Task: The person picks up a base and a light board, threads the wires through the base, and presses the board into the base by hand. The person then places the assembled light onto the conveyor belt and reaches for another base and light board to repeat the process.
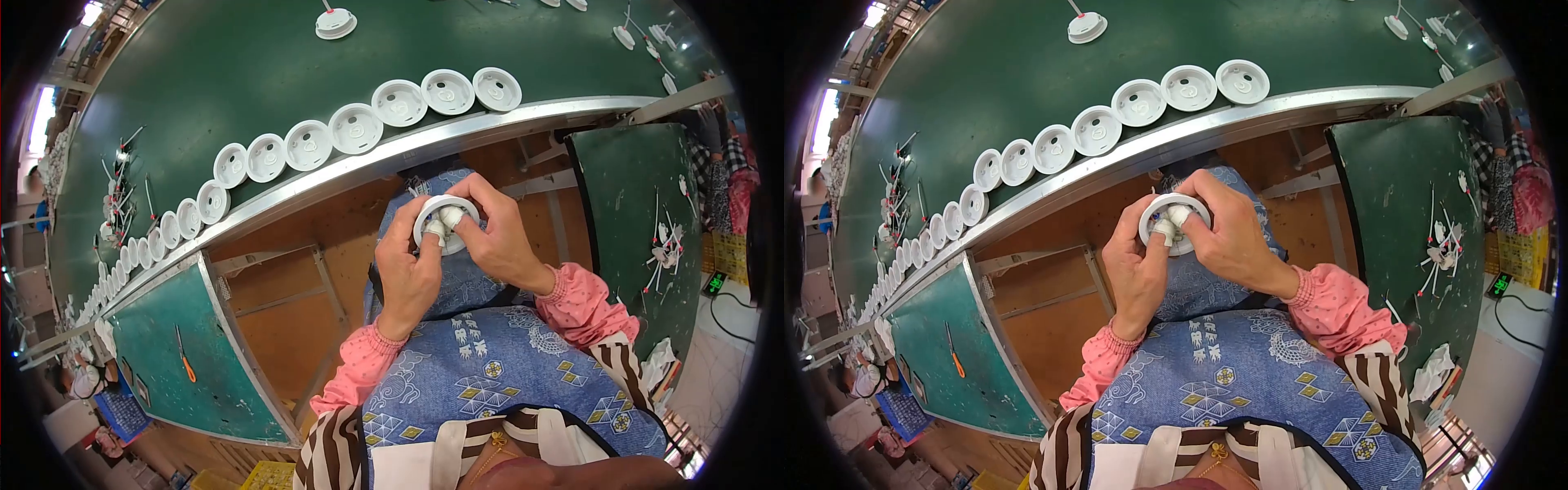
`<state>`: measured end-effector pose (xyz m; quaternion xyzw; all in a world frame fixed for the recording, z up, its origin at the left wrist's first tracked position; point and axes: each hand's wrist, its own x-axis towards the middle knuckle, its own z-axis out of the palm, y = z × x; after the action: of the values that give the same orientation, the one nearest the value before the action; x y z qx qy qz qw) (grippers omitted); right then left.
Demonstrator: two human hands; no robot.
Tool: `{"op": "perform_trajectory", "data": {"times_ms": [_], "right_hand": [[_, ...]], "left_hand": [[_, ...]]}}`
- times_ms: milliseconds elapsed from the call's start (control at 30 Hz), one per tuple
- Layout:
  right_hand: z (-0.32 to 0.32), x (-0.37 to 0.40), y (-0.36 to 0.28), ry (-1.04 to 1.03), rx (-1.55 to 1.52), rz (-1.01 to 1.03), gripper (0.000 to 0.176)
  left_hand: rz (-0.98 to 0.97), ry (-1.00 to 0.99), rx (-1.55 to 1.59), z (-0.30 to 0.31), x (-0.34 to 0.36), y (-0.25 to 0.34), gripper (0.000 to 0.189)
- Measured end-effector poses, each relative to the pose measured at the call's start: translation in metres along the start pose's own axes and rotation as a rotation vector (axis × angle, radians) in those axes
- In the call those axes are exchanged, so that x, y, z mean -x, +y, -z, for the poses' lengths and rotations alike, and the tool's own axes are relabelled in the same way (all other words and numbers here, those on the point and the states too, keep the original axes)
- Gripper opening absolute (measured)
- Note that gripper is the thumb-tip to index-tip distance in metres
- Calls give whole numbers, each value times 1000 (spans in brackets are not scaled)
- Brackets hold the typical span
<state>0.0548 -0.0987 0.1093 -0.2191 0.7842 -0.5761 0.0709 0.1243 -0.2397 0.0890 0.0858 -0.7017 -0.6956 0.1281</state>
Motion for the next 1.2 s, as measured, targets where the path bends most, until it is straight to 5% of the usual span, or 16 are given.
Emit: {"op": "perform_trajectory", "data": {"times_ms": [267,733,1033,1200], "right_hand": [[-18,8,21,147,-174,-134,7],[-31,8,16,238,-171,-37,9],[-46,14,23,313,-60,42,14],[-41,10,16,285,-209,-52,10]], "left_hand": [[247,-185,161,11,-19,-10,29],[-66,42,-128,6,-18,-3,33],[9,122,-73,1,-17,-2,29],[3,-7,-84,14,-21,-4,30]]}}
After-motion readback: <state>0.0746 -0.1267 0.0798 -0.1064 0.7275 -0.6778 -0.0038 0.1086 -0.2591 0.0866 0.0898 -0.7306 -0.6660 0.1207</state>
